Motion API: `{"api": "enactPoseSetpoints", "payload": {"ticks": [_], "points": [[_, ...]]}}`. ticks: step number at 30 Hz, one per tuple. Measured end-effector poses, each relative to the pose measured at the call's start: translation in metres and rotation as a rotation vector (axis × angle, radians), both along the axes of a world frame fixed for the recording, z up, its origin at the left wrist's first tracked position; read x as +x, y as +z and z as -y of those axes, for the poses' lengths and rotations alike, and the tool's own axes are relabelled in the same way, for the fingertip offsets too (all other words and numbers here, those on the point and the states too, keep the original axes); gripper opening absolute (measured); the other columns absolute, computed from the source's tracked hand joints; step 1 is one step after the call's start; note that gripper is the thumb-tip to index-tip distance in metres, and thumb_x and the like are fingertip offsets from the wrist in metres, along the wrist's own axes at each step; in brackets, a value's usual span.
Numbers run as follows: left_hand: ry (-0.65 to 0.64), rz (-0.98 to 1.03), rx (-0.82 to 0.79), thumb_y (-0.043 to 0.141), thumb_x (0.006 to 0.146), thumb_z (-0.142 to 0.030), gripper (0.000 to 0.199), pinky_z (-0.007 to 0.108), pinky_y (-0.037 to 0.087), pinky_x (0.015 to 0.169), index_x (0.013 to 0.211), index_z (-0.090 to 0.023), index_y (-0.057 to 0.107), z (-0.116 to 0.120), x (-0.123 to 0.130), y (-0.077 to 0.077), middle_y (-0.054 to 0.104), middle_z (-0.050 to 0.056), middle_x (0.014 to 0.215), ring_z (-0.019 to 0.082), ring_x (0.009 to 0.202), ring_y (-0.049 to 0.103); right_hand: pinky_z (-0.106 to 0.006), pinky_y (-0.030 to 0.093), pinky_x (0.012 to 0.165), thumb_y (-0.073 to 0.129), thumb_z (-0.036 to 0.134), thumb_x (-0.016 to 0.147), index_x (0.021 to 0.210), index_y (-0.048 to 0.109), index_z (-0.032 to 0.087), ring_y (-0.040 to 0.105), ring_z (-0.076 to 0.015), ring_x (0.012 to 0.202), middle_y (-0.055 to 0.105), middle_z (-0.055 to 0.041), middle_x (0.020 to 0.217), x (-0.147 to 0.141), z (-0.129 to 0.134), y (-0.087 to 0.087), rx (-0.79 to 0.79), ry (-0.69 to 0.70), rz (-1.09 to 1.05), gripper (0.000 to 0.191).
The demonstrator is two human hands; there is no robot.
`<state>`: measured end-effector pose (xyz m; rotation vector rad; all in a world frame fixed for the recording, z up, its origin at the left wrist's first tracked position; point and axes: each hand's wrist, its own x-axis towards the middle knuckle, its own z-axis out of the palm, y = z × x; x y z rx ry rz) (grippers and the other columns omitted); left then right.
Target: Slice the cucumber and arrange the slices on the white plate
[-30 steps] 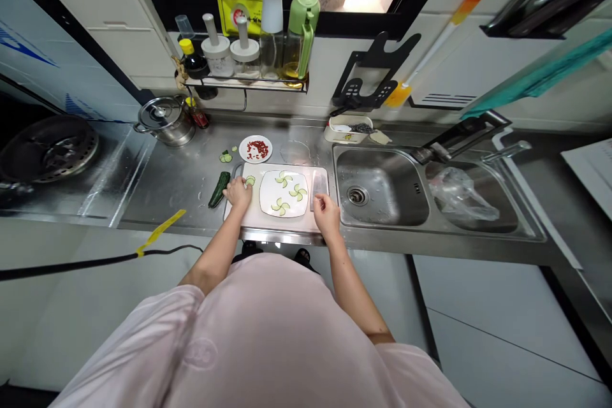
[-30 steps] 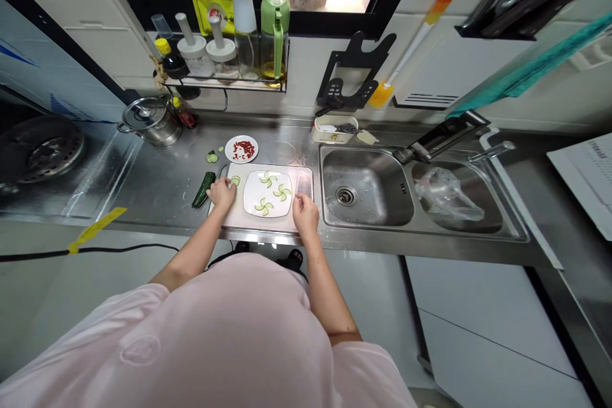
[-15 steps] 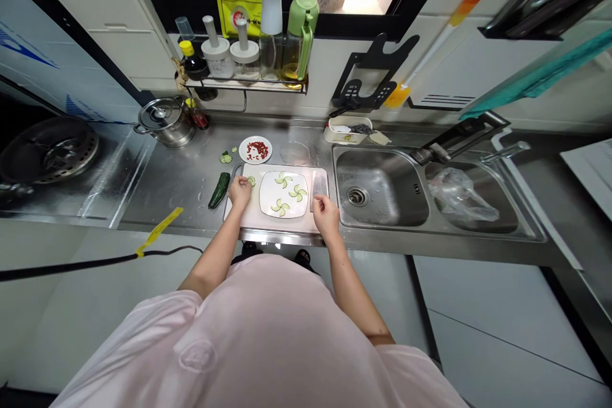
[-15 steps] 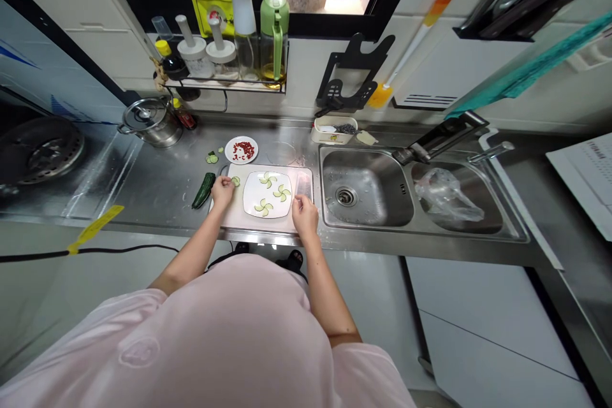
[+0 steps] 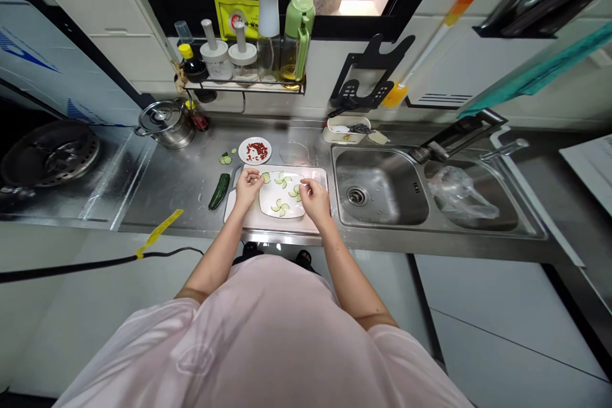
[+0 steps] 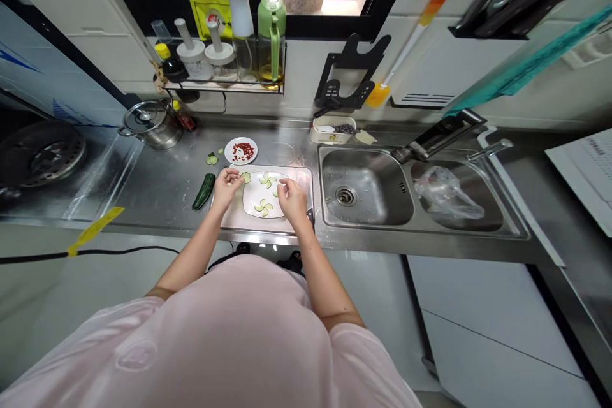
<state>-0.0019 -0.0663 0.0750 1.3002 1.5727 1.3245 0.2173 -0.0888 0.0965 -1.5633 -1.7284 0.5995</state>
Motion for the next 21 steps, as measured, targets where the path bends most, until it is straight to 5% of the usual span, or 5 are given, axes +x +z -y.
{"api": "enactPoseSetpoints", "payload": {"ticks": [12, 21], "points": [[-0.177, -0.122, 0.121, 0.065, 0.074, -0.025, 0.026, 0.026, 0.045, 0.075, 0.098, -0.021, 0.055, 0.018, 0.013, 0.053, 0.063, 0.000, 0.082, 0.012, 0.078, 0.060, -0.035, 0.038, 0.089, 0.045, 0.032, 0.093, 0.113, 0.062, 0.024, 0.048, -0.0228, 0.102, 0.058, -0.0066, 0.102, -0.032, -0.013, 0.050, 0.140, 0.331, 0.080, 0.028], [-0.238, -0.159, 0.127, 0.064, 0.074, -0.025, 0.026, 0.025, 0.043, 0.074, 0.098, -0.020, 0.056, 0.022, 0.017, 0.062, 0.063, -0.001, 0.080, 0.012, 0.076, 0.059, -0.035, 0.036, 0.089, 0.045, 0.030, 0.093, 0.095, 0.063, 0.022, 0.044, -0.0220, 0.100, 0.056, -0.0057, 0.098, -0.037, -0.017, 0.050, 0.149, 0.415, 0.079, 0.020]]}}
